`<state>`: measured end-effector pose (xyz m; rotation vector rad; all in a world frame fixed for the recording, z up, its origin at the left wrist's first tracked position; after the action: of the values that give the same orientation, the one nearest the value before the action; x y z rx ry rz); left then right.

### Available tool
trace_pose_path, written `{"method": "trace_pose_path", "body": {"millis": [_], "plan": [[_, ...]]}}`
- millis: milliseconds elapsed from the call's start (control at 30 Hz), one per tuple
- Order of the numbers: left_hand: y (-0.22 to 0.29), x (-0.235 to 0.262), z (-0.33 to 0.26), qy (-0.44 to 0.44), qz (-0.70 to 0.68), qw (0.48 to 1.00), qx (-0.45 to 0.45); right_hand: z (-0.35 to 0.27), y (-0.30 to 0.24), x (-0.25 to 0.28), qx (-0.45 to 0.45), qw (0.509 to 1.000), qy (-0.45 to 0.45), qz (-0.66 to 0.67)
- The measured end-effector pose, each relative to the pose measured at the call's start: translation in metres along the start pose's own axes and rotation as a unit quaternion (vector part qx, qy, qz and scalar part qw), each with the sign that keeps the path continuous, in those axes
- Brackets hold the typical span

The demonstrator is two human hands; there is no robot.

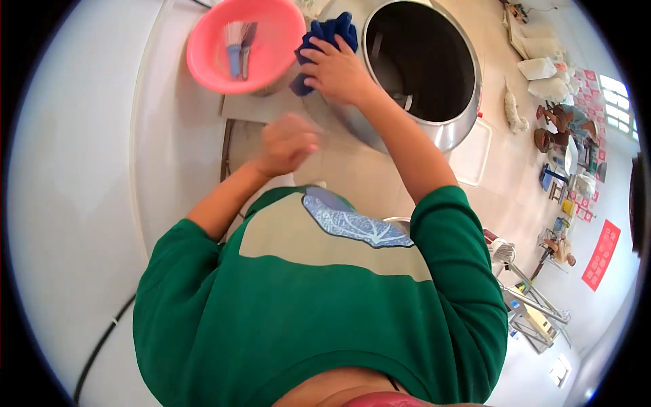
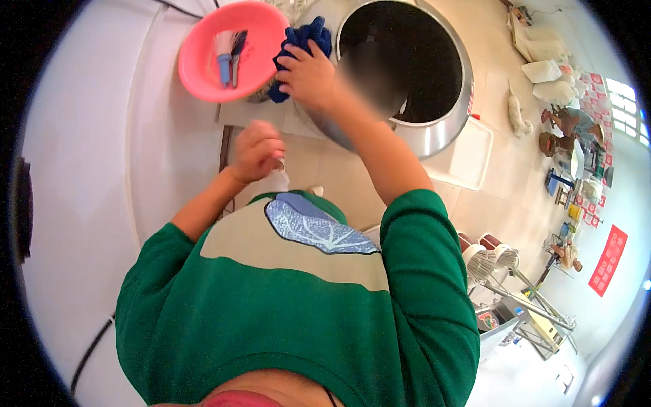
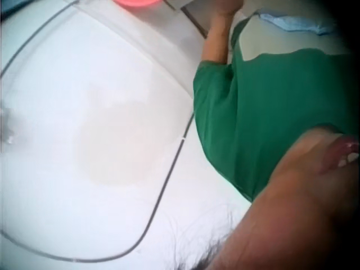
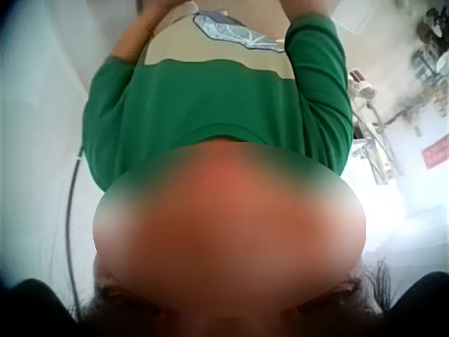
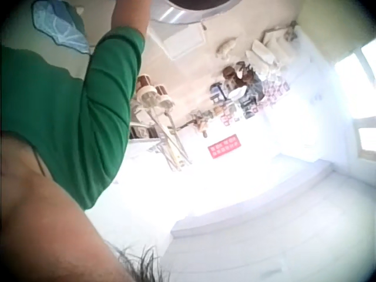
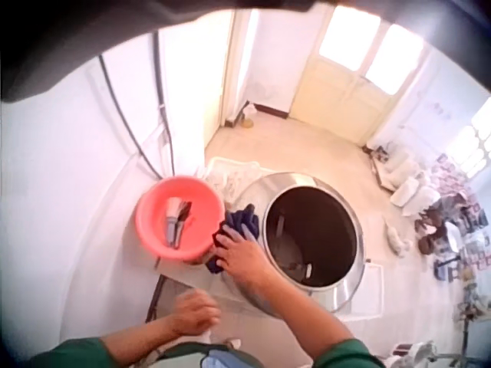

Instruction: The person wipes the interior and exterior surfaces of a large stainless steel mixer bowl using a blue cloth, tilting the bowl to reach different areas.

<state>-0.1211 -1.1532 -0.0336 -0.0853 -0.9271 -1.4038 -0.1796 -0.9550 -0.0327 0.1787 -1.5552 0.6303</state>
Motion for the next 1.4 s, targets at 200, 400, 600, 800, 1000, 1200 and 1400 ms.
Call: {"method": "trace_pose_path", "body": {"millis": [200,400,600,800,1000,1200,1400], "plan": [[0.024,0.050,-0.088,-0.010,0.080,0.983,0.164,-0.106,-0.060,-0.014,0.007,0.998,0.019,-0.051],[0.054,0.058,-0.145,-0.003,0.094,0.948,0.304,-0.213,-0.051,-0.019,0.030,0.997,0.001,-0.070],[0.057,0.055,-0.168,-0.007,0.057,0.927,0.370,-0.260,-0.045,-0.016,-0.008,0.999,0.032,0.001],[0.039,0.005,-0.121,-0.037,-0.451,0.657,0.603,-0.149,-0.126,-0.031,-0.022,0.945,0.205,0.253],[0.011,-0.002,-0.067,0.045,-0.611,0.550,0.568,-0.108,-0.146,0.004,-0.008,0.956,0.097,0.275],[-0.015,-0.026,0.022,0.113,-0.110,0.928,0.338,-0.166,-0.008,0.031,-0.182,0.940,0.288,0.016],[-0.018,-0.070,0.050,-0.066,0.187,0.972,0.123,-0.171,0.013,0.018,-0.228,0.932,0.280,-0.009]]}}
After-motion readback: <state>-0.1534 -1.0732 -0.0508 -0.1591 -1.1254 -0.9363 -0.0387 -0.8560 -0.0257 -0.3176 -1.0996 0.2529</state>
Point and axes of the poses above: each hand's wrist, its own z-axis towards the middle knuckle, its own x-axis out of the back of the hand, y = z × x, the point moved 1 cm from there along z, towards the middle knuckle, and after that the axes turned 15 degrees about z, right-handed, at the moved point
